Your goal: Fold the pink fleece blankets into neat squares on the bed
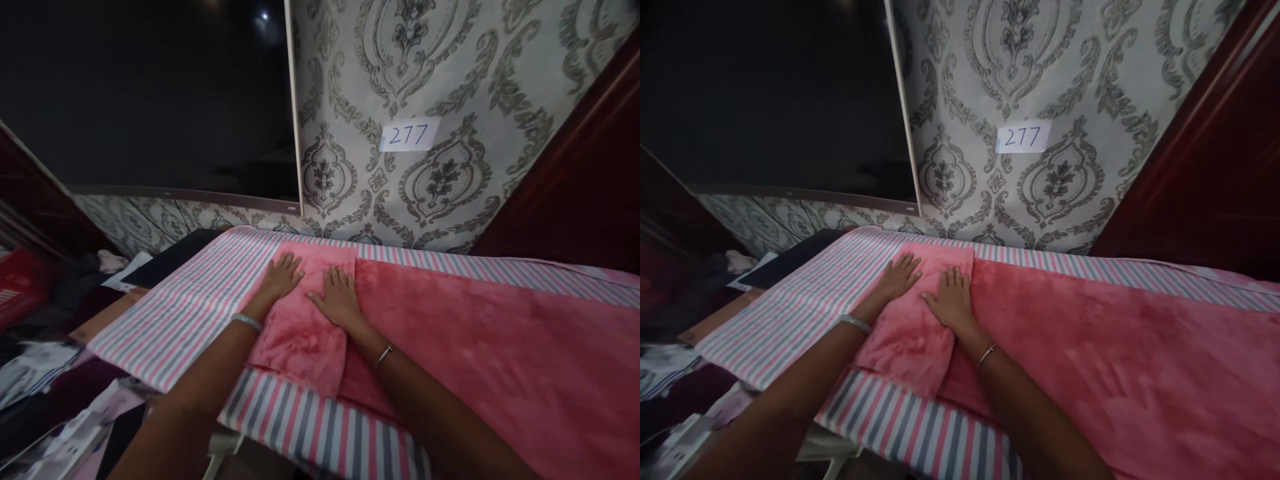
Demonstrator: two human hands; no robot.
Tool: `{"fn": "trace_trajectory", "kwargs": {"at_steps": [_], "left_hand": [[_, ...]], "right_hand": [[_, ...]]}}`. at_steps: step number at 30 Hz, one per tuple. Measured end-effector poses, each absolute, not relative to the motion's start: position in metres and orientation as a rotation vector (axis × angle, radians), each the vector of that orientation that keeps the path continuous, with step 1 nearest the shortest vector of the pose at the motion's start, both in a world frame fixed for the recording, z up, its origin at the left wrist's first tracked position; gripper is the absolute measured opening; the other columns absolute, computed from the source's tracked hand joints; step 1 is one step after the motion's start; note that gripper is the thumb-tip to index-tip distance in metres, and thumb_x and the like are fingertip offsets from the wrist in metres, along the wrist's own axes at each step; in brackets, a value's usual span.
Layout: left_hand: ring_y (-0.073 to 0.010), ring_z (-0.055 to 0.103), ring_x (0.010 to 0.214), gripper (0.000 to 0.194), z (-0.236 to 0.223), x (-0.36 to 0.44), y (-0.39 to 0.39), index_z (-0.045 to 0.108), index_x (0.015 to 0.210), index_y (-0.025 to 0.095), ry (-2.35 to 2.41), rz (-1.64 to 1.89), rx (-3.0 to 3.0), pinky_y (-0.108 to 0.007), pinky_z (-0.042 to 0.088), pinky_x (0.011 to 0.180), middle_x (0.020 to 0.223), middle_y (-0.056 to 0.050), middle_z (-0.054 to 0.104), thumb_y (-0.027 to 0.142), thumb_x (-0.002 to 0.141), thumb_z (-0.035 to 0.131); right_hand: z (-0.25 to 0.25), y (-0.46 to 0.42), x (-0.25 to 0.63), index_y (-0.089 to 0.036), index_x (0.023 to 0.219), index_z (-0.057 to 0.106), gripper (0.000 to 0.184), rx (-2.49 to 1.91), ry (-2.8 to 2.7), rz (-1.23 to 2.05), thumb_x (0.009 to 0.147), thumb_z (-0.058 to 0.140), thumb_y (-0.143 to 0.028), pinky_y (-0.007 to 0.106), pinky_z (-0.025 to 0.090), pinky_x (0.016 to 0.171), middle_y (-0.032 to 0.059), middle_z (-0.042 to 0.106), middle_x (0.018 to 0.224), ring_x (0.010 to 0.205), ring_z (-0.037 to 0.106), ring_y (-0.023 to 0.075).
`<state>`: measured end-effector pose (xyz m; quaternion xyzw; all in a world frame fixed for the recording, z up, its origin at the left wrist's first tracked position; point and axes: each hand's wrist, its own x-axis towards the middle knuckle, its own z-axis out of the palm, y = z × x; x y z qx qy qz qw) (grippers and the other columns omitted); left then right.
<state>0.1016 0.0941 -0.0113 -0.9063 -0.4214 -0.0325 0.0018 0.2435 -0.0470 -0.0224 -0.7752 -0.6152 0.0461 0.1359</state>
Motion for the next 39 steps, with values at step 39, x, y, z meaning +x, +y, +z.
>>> {"fn": "trace_trajectory", "kwargs": {"at_steps": [39], "left_hand": [[-0.0274,0.017,0.157,0.062,-0.019,0.015,-0.004,0.032,0.159,0.026,-1.206,-0.194,-2.818,-0.058,0.014,0.124,0.168,-0.011,0.023,0.046,0.101,0.035]], "right_hand": [[-0.025,-0.137,0.191,-0.013,0.161,0.029,0.090,-2.055,-1.858,0.196,0.094,0.045,-0.072,0.049,0.002,0.126,0.0149,0.015,0.169,0.157,0.005,0.0325]]}}
